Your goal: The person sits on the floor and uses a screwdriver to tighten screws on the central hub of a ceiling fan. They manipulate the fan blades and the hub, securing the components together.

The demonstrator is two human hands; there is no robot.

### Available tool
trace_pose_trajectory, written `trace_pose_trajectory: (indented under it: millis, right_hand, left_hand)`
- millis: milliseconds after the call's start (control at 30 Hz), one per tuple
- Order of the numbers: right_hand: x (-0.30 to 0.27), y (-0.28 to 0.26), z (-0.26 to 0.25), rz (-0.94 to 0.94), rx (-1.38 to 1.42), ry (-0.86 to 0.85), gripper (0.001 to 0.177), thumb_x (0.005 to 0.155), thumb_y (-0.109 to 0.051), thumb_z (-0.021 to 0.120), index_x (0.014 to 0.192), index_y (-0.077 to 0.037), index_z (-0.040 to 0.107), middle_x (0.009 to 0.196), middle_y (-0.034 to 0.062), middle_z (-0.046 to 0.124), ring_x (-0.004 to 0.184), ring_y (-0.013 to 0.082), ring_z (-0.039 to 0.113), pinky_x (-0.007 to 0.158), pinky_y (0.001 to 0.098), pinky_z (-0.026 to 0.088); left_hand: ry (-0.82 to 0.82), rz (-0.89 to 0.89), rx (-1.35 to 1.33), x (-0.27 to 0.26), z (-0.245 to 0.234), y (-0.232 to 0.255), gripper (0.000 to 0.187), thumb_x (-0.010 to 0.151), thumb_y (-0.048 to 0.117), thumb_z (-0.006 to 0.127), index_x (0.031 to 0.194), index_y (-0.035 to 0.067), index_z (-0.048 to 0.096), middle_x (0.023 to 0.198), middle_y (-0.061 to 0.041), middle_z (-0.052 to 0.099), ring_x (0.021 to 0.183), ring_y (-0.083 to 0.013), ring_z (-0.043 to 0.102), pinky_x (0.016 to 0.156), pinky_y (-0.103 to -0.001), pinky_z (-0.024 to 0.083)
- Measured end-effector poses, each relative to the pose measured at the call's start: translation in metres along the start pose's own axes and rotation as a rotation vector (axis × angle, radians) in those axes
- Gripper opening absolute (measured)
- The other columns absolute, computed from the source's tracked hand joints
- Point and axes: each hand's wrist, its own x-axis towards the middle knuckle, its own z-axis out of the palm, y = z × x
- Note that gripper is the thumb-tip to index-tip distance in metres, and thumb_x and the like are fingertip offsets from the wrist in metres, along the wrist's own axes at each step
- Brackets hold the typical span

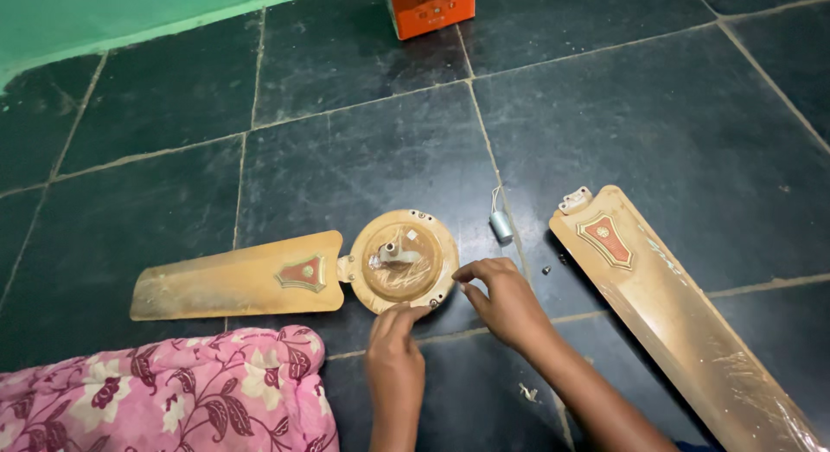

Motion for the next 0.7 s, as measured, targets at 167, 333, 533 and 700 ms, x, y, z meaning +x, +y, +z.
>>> trace_pose_trajectory:
  millis: [167, 333, 533, 700]
  right_hand:
    - [0.001, 0.003, 0.013, 0.027, 0.066, -0.161, 0.022, 0.086, -0.013, 0.072, 0.107, -0.007, 0.076, 0.105, 0.0126, 0.076, 0.097, 0.0317, 0.072, 0.086, 0.0410, 0.056]
    - [-0.012, 0.006, 0.041, -0.142, 0.158, -0.230, 0.031, 0.080, -0.007, 0.075, 0.110, -0.005, 0.072, 0.098, 0.0139, 0.073, 0.091, 0.0336, 0.071, 0.080, 0.0429, 0.057]
    - [-0.009, 0.012, 0.048, -0.300, 0.071, -0.139, 0.025, 0.075, -0.005, 0.077, 0.100, -0.005, 0.074, 0.095, 0.0118, 0.073, 0.096, 0.0346, 0.067, 0.084, 0.0433, 0.055]
    - [-0.008, 0.008, 0.042, -0.296, 0.039, -0.065, 0.029, 0.073, -0.008, 0.078, 0.102, -0.008, 0.076, 0.097, 0.0091, 0.075, 0.094, 0.0321, 0.067, 0.081, 0.0425, 0.055]
  left_hand:
    - [0.005, -0.014, -0.007, -0.001, 0.000, -0.002, 0.037, 0.071, -0.015, 0.062, 0.096, 0.009, 0.076, 0.109, -0.012, 0.075, 0.114, -0.0306, 0.070, 0.093, -0.040, 0.055]
    - [0.030, 0.049, -0.028, -0.004, 0.009, -0.001, 0.044, 0.069, -0.016, 0.062, 0.103, 0.008, 0.077, 0.110, -0.012, 0.076, 0.118, -0.0299, 0.070, 0.096, -0.040, 0.054]
    - [-0.036, 0.025, -0.032, -0.002, 0.009, 0.008, 0.042, 0.078, -0.008, 0.065, 0.116, 0.007, 0.075, 0.123, -0.016, 0.072, 0.121, -0.0319, 0.066, 0.099, -0.041, 0.053]
    - [0.066, 0.041, 0.027, 0.007, -0.006, 0.020, 0.042, 0.083, 0.028, 0.078, 0.117, 0.004, 0.072, 0.114, -0.016, 0.073, 0.104, -0.0338, 0.069, 0.086, -0.041, 0.054]
